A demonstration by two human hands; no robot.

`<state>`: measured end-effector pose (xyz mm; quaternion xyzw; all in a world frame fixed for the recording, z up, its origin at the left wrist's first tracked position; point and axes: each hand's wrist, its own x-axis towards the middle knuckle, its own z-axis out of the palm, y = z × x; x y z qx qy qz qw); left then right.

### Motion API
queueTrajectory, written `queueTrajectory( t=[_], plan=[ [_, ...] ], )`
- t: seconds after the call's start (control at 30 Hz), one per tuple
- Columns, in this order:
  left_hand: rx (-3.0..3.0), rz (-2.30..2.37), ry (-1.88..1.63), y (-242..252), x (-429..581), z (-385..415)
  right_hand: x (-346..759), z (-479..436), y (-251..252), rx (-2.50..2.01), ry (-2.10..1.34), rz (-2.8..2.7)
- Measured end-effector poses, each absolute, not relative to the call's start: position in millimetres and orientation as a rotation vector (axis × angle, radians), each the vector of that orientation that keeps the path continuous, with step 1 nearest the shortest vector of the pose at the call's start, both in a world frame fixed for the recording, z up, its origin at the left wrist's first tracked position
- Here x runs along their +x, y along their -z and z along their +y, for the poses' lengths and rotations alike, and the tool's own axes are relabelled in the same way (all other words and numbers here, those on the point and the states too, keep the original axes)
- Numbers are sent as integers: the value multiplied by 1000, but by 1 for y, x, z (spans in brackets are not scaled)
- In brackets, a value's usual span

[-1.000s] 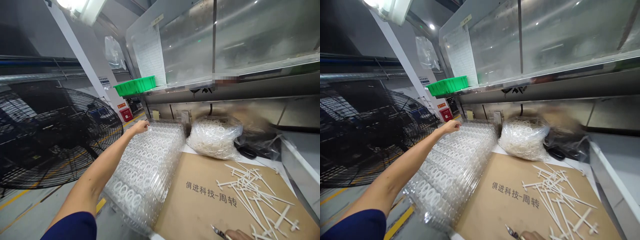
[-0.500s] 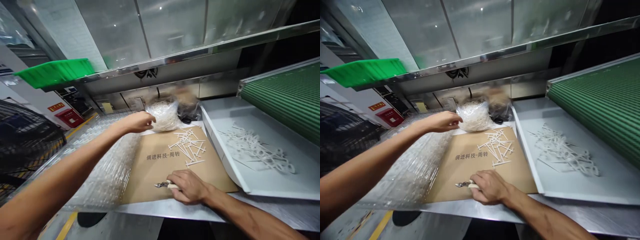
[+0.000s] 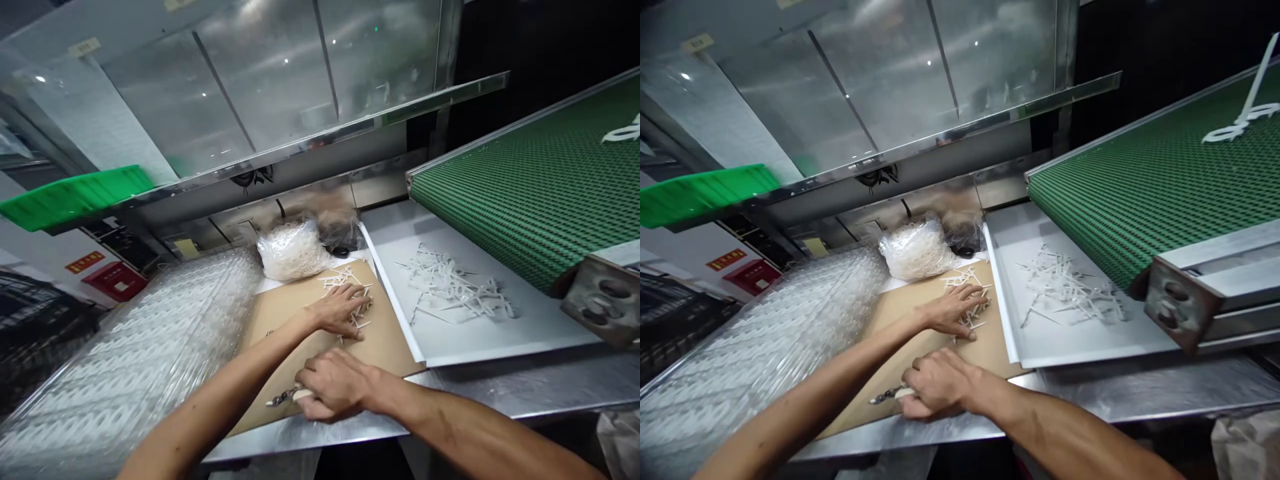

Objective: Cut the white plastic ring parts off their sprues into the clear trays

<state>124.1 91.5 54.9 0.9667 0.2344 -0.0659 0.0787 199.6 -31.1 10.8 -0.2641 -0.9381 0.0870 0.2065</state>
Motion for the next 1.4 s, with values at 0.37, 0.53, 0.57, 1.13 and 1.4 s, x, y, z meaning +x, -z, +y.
queueTrajectory(
  t=[0.37, 0.53, 0.57, 1.13, 1.4],
  plan=[
    [2691, 1109, -244, -19, 74, 109, 200, -31, -10, -653, -227, -2636],
    [2582, 1197, -452, -11, 45, 107, 204, -26, -9, -647, -239, -2624],
    [2550, 1184, -525, -9, 38, 106, 205, -24, -8, -648, -246, -2617],
    [2170, 1169, -1143, 21, 10, 129, 215, 11, 0, -1031, -219, -2315],
    [2066, 1258, -1453, -55, 47, 100, 213, 8, -1, -1050, -167, -2328]
  ],
)
